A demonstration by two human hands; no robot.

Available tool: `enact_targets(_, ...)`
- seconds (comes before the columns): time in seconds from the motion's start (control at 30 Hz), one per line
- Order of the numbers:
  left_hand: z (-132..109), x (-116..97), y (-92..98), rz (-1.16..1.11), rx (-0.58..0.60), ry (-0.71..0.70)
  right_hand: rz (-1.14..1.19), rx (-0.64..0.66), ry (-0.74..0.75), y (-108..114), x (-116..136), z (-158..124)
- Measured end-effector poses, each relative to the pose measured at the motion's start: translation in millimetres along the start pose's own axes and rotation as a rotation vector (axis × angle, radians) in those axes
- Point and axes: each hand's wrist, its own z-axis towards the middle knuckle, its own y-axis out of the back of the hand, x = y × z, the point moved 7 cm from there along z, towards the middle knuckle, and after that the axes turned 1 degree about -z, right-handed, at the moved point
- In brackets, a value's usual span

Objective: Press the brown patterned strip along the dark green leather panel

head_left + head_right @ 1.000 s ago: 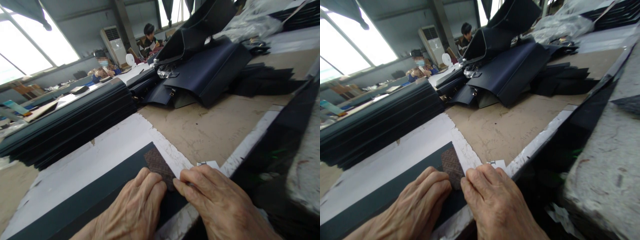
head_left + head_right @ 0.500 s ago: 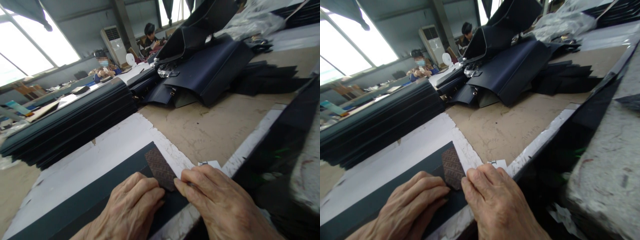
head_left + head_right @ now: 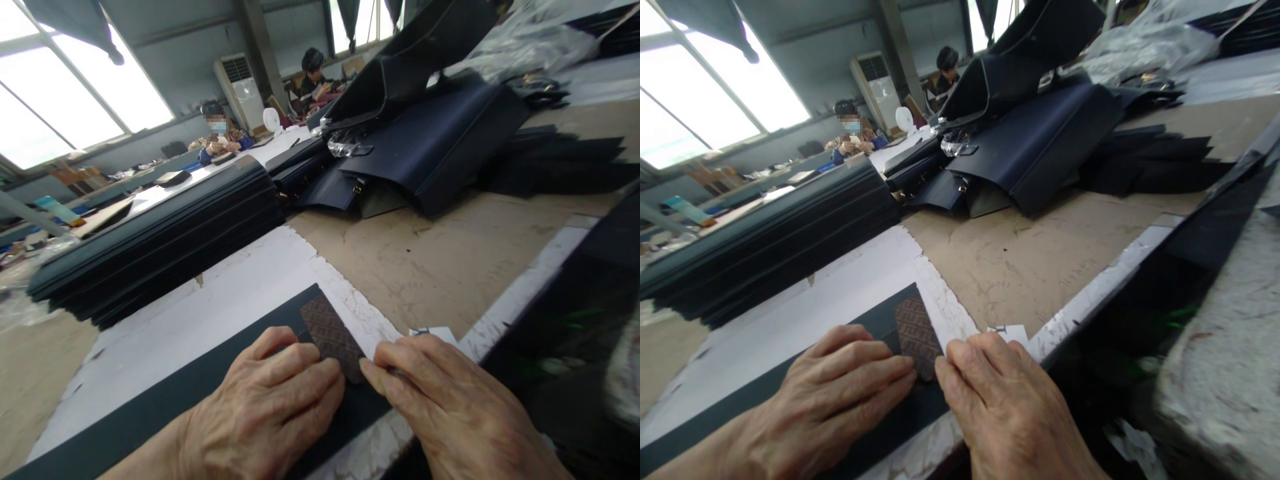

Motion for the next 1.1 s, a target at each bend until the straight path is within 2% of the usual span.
enact_targets(0.17,-3,24,3.2,-0.066,-0.058,0.189,-0.008,0.022,0.036,-3,-3,-3)
enact_targets(0.37,2,24,-6.2,-0.063,-0.005,0.162,-0.008,0.029,0.044,-4,-5,-5)
enact_targets(0.53,3,25,-9.2,-0.126,-0.029,0.185,0.0,0.012,0.005,-4,-4,-4)
enact_targets(0.7,4,17,-12.0,-0.117,-0.037,0.114,-0.007,-0.023,0.003,-1,-3,0)
enact_targets(0.9,0,8,-7.8,-0.063,-0.112,0.018,-0.004,-0.03,-0.008,5,-1,2)
enact_targets(1.1,-2,3,-7.5,-0.012,-0.081,-0.058,0.021,-0.03,-0.023,3,-2,4)
